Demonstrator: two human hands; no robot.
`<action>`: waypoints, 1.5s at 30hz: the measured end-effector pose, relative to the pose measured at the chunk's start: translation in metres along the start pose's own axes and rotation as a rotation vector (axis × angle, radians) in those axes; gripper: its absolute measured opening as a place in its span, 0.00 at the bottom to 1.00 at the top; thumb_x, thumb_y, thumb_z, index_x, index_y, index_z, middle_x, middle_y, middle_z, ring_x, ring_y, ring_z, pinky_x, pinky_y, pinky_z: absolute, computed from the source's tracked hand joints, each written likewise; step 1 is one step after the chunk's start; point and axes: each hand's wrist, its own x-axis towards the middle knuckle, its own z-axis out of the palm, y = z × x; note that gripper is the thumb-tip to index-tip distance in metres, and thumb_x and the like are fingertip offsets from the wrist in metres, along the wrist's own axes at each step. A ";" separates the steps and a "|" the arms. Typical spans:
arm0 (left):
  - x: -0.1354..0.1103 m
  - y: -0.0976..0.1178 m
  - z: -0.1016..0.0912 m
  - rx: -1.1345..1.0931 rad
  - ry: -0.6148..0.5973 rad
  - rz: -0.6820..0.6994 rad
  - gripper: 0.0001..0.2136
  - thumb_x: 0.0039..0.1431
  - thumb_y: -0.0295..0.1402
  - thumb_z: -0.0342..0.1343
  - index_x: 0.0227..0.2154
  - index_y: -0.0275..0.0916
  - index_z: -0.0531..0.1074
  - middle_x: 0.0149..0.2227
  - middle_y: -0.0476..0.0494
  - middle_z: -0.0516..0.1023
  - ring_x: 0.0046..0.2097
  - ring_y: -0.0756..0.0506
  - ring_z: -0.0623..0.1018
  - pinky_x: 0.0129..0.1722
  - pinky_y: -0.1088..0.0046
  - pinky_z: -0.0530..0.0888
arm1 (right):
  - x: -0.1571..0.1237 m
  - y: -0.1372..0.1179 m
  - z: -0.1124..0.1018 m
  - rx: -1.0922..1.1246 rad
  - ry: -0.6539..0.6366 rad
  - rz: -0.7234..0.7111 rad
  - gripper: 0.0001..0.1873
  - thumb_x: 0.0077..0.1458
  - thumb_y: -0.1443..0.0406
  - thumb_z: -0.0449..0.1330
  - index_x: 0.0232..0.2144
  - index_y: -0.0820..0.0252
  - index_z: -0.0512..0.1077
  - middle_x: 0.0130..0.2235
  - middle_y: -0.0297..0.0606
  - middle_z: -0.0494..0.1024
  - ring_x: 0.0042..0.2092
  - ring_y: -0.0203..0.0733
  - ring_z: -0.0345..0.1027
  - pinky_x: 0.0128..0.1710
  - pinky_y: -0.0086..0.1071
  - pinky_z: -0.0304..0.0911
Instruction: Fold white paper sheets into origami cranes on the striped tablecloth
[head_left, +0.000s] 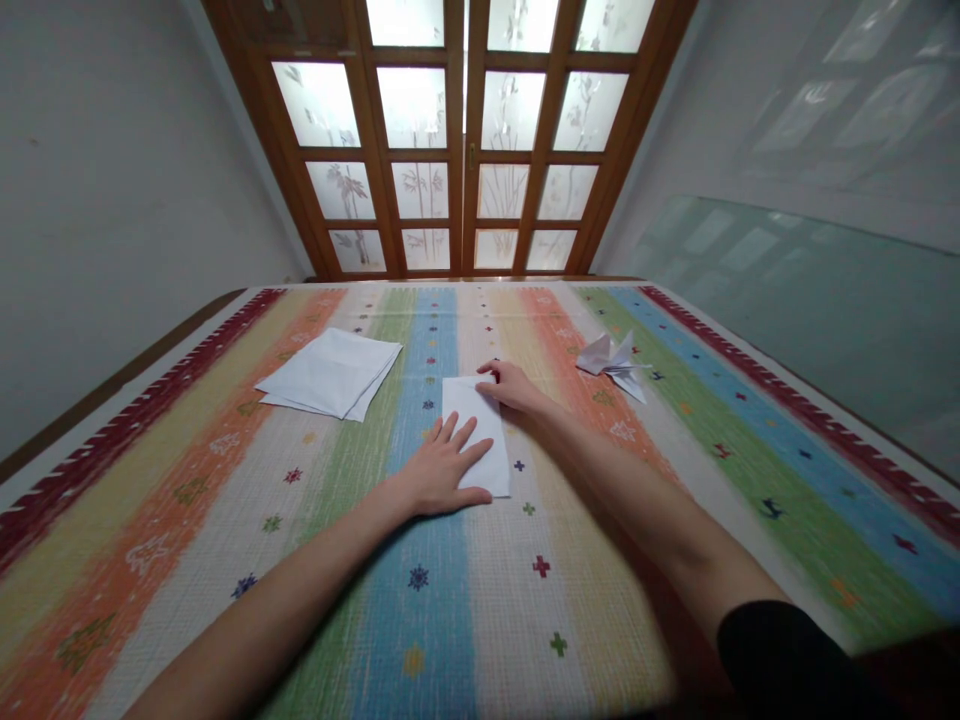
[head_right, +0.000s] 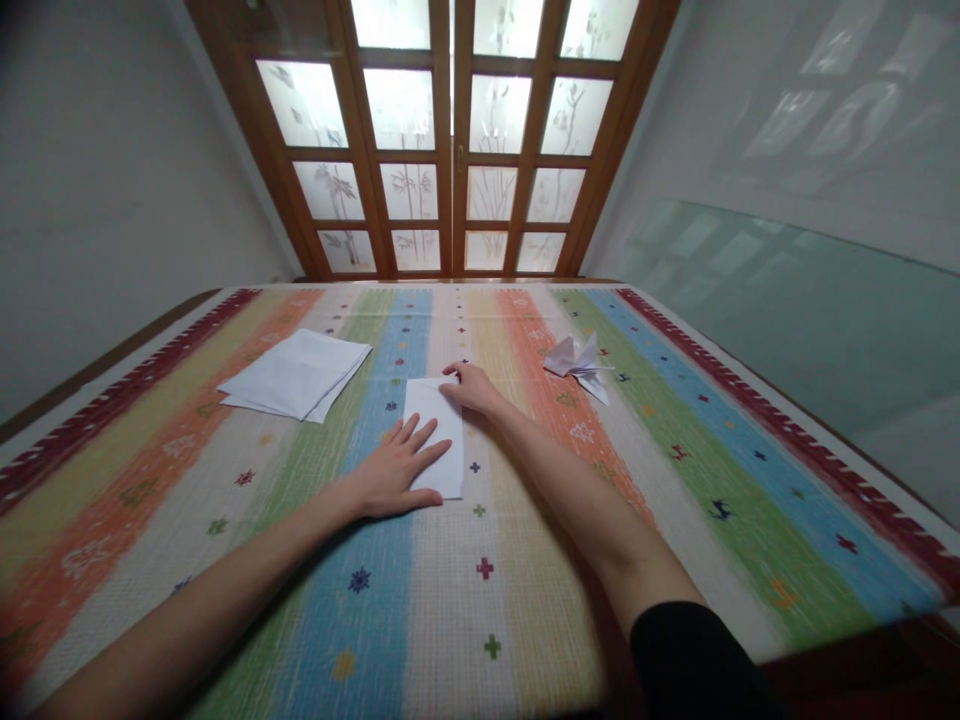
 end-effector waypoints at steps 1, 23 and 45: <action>-0.001 -0.004 -0.002 -0.009 0.001 0.027 0.36 0.56 0.58 0.49 0.63 0.46 0.57 0.68 0.35 0.51 0.68 0.28 0.49 0.63 0.45 0.52 | -0.002 0.003 -0.003 0.068 0.002 0.020 0.12 0.50 0.68 0.58 0.39 0.65 0.74 0.36 0.42 0.77 0.37 0.41 0.69 0.40 0.34 0.64; 0.023 -0.003 -0.010 0.312 0.314 0.289 0.08 0.64 0.28 0.48 0.32 0.36 0.71 0.31 0.43 0.76 0.33 0.46 0.73 0.32 0.69 0.65 | -0.136 -0.029 -0.004 1.203 -0.292 0.466 0.17 0.47 0.64 0.66 0.39 0.61 0.66 0.29 0.38 0.78 0.28 0.38 0.75 0.26 0.30 0.70; 0.039 -0.003 -0.009 -0.243 0.304 -0.274 0.17 0.62 0.34 0.53 0.53 0.37 0.67 0.32 0.46 0.80 0.34 0.46 0.78 0.37 0.70 0.72 | -0.117 -0.001 -0.013 -0.208 0.079 0.056 0.11 0.62 0.63 0.54 0.38 0.62 0.74 0.34 0.42 0.78 0.36 0.43 0.70 0.37 0.33 0.59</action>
